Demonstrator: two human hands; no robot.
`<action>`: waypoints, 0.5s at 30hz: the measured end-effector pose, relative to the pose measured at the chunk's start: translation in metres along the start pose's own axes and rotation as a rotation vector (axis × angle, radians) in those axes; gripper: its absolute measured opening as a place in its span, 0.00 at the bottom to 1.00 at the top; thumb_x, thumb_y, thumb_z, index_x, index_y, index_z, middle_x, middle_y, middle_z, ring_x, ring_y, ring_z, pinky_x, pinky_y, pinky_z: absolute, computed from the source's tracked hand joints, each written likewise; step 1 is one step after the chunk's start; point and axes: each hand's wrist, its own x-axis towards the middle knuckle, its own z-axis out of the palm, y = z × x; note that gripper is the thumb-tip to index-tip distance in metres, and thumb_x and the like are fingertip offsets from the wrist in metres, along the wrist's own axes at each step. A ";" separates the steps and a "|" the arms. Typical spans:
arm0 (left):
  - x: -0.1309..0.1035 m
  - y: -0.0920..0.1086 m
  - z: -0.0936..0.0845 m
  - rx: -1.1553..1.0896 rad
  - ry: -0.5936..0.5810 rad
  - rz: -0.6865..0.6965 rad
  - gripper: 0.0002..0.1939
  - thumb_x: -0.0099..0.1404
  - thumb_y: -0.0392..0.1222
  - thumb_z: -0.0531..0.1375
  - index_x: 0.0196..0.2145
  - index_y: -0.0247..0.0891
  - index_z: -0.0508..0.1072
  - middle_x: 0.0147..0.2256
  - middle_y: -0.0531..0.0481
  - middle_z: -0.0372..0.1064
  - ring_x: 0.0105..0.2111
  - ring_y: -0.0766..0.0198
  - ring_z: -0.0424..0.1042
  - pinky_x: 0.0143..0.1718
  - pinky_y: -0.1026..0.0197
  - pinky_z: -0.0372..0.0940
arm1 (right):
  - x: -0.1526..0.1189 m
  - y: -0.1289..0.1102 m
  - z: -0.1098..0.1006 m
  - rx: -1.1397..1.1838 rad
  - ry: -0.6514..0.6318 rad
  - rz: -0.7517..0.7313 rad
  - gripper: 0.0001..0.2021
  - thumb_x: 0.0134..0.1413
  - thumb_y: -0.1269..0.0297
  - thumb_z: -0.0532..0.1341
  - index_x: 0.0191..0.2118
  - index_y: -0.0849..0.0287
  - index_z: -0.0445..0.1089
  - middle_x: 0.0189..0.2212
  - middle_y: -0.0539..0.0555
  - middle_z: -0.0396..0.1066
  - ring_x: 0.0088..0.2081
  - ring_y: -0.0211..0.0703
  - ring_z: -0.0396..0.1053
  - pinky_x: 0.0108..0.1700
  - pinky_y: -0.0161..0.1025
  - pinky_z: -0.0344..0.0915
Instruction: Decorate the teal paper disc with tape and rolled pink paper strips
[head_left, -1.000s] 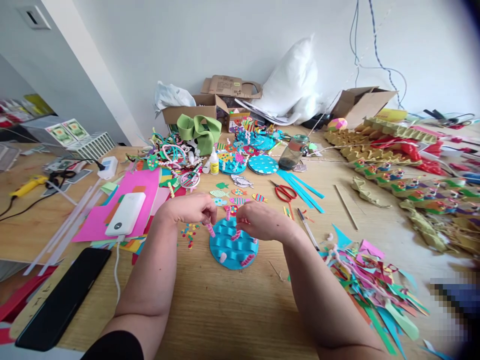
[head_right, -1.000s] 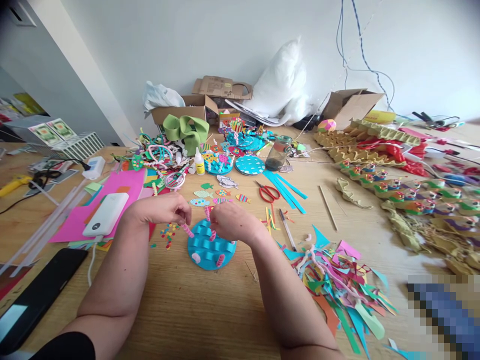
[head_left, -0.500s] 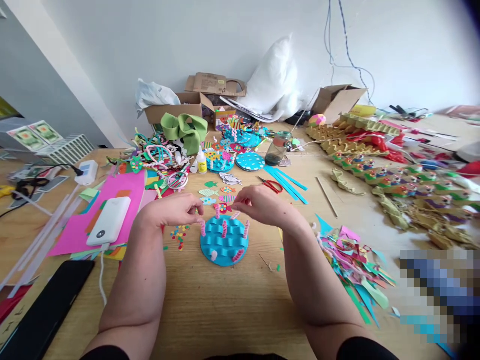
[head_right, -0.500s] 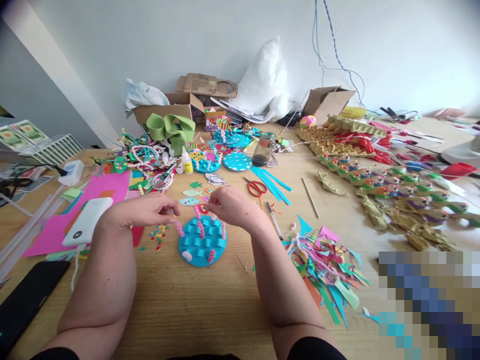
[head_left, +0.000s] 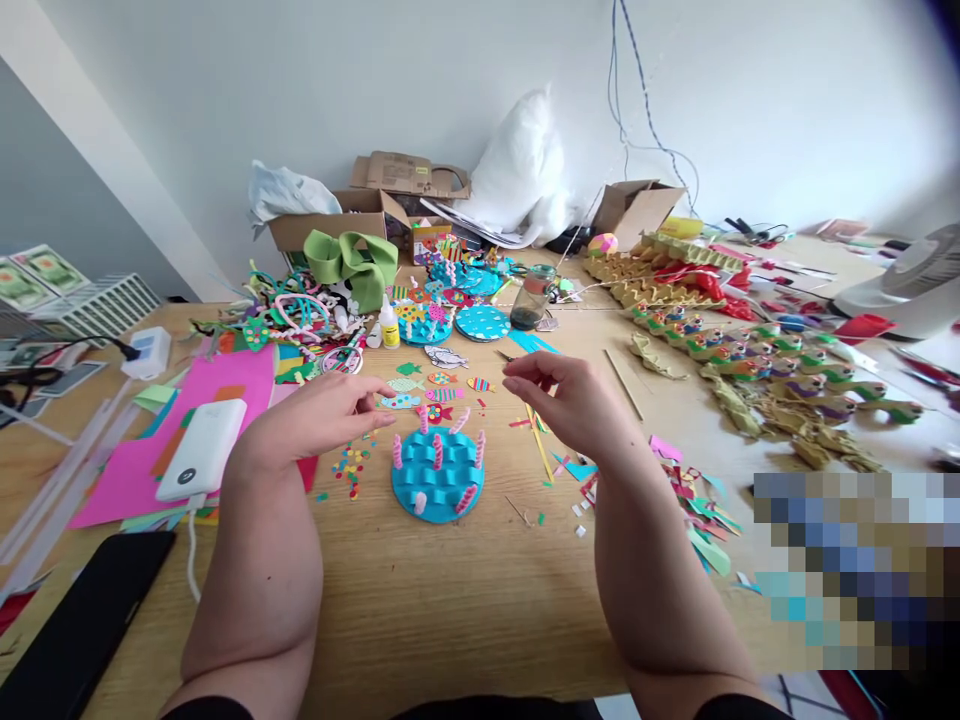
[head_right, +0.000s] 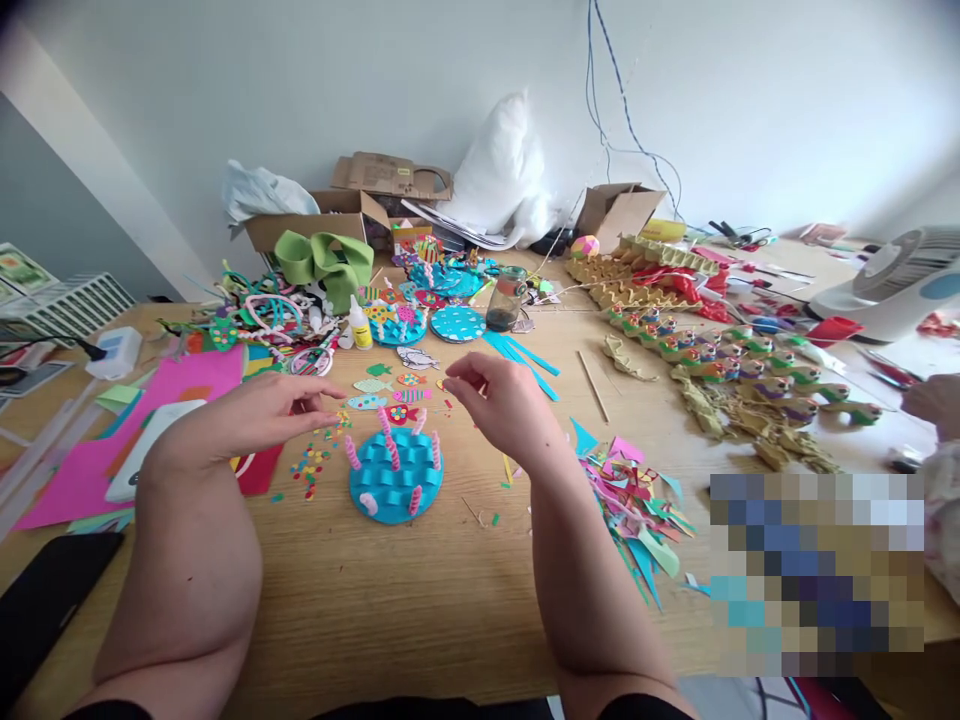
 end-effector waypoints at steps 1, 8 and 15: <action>-0.002 0.000 -0.001 0.018 0.011 -0.010 0.22 0.62 0.52 0.53 0.50 0.41 0.70 0.31 0.51 0.74 0.30 0.63 0.70 0.30 0.66 0.58 | -0.005 0.005 0.002 -0.028 -0.040 0.023 0.11 0.54 0.59 0.58 0.35 0.60 0.74 0.29 0.53 0.74 0.29 0.38 0.66 0.31 0.35 0.60; -0.017 0.007 0.001 0.041 0.120 -0.101 0.25 0.65 0.39 0.44 0.59 0.39 0.61 0.44 0.46 0.74 0.46 0.58 0.70 0.46 0.59 0.61 | -0.055 0.034 0.036 -0.229 -0.399 0.096 0.12 0.57 0.63 0.57 0.42 0.60 0.75 0.42 0.59 0.72 0.47 0.48 0.66 0.48 0.42 0.59; -0.030 -0.002 0.030 -0.012 0.089 -0.200 0.29 0.61 0.34 0.46 0.60 0.42 0.59 0.44 0.45 0.74 0.45 0.57 0.72 0.41 0.60 0.64 | -0.079 0.036 0.068 -0.405 -0.419 0.111 0.33 0.39 0.43 0.67 0.50 0.58 0.70 0.52 0.63 0.64 0.52 0.59 0.58 0.51 0.52 0.55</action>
